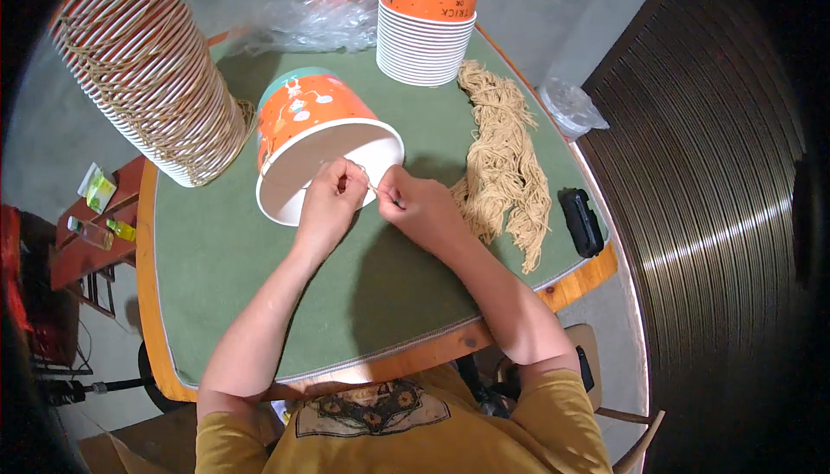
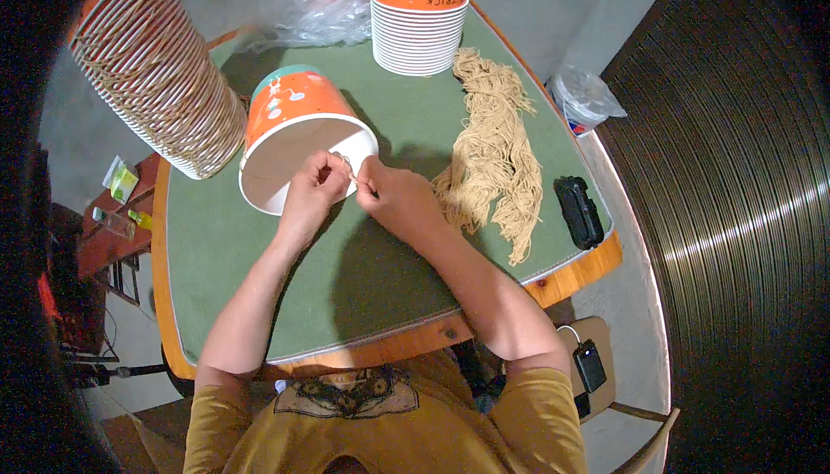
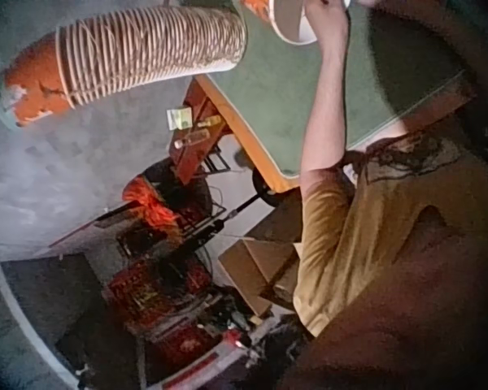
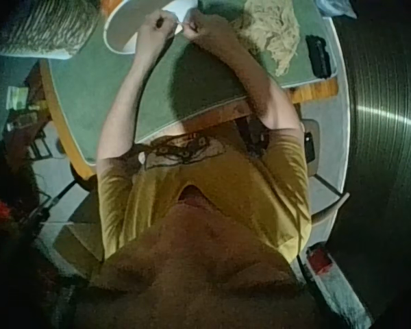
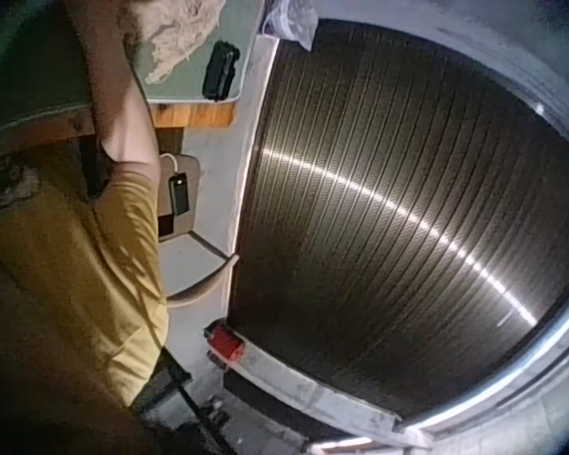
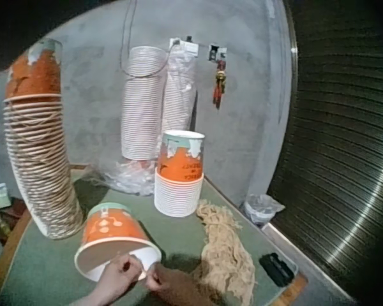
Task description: The person threads a piece of twine through pre-punched holes in the rim of a paper cup and ties a knot to secure it. They then place the finished cup onto a stack of similar cups on the table. The person repeats this process with another cup.
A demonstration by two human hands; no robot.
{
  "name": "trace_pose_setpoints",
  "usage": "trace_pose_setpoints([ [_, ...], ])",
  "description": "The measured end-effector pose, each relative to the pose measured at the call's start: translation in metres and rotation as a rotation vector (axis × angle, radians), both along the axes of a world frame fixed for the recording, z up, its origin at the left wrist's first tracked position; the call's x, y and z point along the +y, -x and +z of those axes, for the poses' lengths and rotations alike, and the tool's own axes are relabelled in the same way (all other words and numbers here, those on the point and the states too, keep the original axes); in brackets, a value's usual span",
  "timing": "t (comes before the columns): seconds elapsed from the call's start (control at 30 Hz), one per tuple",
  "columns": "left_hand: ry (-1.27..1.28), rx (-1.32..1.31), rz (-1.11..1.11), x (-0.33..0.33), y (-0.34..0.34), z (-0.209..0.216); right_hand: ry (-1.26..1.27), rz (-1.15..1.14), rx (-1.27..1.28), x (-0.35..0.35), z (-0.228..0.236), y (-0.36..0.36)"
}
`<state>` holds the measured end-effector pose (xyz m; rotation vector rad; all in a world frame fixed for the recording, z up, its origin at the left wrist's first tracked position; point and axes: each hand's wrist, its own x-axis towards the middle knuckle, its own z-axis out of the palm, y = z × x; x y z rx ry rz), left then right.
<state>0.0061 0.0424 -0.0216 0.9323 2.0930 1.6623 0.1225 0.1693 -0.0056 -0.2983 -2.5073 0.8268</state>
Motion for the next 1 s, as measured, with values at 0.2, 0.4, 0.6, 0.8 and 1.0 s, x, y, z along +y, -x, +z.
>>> trace_pose_setpoints([
  [0.2,-0.083,-0.209,0.035,0.001,-0.005,0.014,-0.113,-0.013,-0.013,-0.001,-0.002,-0.001],
  [0.4,0.018,-0.011,0.062,0.002,-0.005,0.014,-0.188,0.001,-0.032,-0.004,0.008,-0.005],
  [0.6,0.098,0.029,0.065,0.004,-0.003,0.015,-0.28,-0.044,-0.136,-0.001,0.004,-0.004],
  [0.8,0.104,0.076,0.077,0.005,-0.004,0.018,-0.306,-0.016,-0.163,0.0,0.006,-0.006],
  [1.0,0.085,0.127,0.104,0.006,-0.005,0.015,-0.26,0.051,-0.19,-0.001,0.009,-0.009],
])
